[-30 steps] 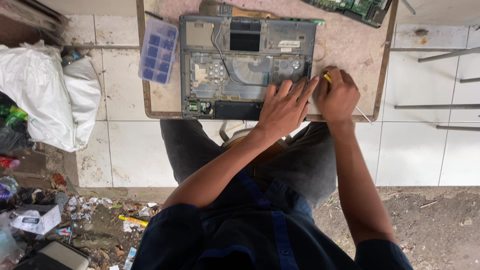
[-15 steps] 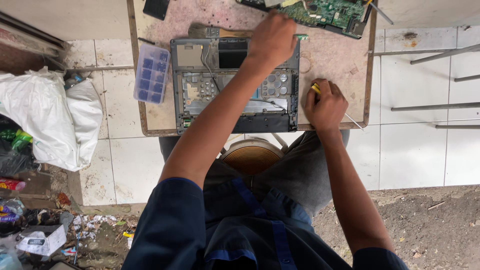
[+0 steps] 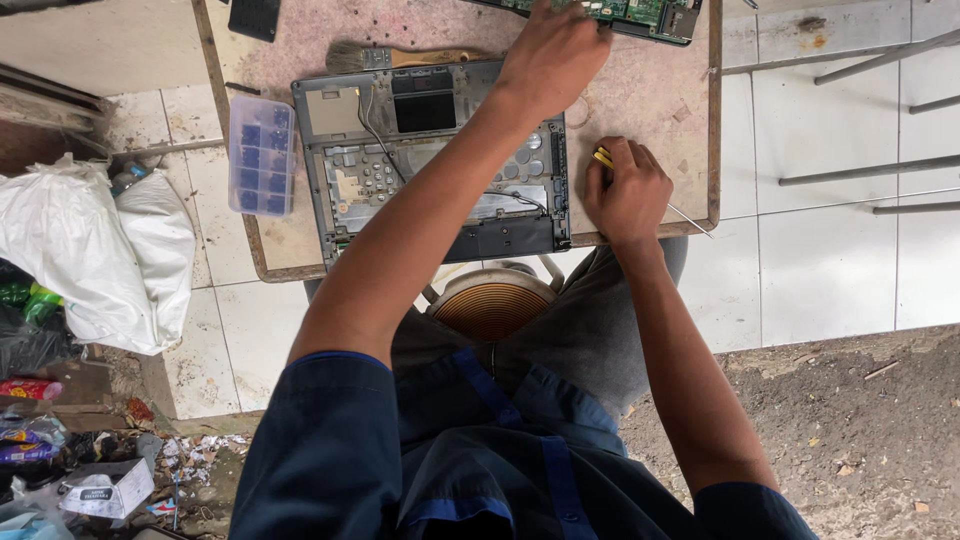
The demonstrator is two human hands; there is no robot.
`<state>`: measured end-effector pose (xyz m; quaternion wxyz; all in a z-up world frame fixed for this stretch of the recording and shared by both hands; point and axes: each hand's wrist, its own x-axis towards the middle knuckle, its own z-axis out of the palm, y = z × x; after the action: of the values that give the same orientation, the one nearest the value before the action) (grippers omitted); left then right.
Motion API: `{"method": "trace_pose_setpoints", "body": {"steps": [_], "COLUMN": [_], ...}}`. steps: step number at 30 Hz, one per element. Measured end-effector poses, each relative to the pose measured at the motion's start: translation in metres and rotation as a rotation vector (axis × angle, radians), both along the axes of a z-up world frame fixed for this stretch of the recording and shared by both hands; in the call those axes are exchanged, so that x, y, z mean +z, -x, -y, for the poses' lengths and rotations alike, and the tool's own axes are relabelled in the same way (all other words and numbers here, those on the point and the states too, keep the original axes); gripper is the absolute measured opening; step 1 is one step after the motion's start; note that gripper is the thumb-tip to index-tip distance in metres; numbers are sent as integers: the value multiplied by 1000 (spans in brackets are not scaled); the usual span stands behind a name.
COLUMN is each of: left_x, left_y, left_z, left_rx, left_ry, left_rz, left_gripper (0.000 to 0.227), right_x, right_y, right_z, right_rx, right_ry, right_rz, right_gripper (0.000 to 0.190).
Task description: The person uses a screwdriver to remove screws from a disassembled electronic device on a table. They then insert a small circuit board into a slot on the device and secure it by tightening screws with the screwdriver.
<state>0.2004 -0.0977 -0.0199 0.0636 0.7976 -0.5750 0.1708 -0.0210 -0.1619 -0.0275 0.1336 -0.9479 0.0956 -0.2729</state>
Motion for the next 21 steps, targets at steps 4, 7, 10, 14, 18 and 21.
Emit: {"method": "trace_pose_setpoints", "body": {"steps": [4, 7, 10, 14, 18, 21], "left_x": [29, 12, -10, -15, 9, 48], "left_y": [11, 4, -1, 0, 7, 39], "left_z": [-22, -23, -14, -1, -10, -38], "left_rx": [-68, 60, 158, 181, 79, -135], "left_ry": [115, 29, 3, 20, 270, 561], "left_rz": [48, -150, -205, -78, 18, -442], "left_gripper": [40, 6, 17, 21, 31, 8], "right_x": [-3, -1, -2, -2, -2, -1], "right_y": [1, 1, 0, 0, 1, -1], "right_z": [0, 1, 2, 0, 1, 1], "right_rx": [-12, 7, -3, -4, -4, -10], "right_ry": [-1, 22, 12, 1, -14, 16], "right_rz": [-7, 10, -7, -8, -8, 5], "right_gripper": [23, 20, 21, 20, 21, 22]}}
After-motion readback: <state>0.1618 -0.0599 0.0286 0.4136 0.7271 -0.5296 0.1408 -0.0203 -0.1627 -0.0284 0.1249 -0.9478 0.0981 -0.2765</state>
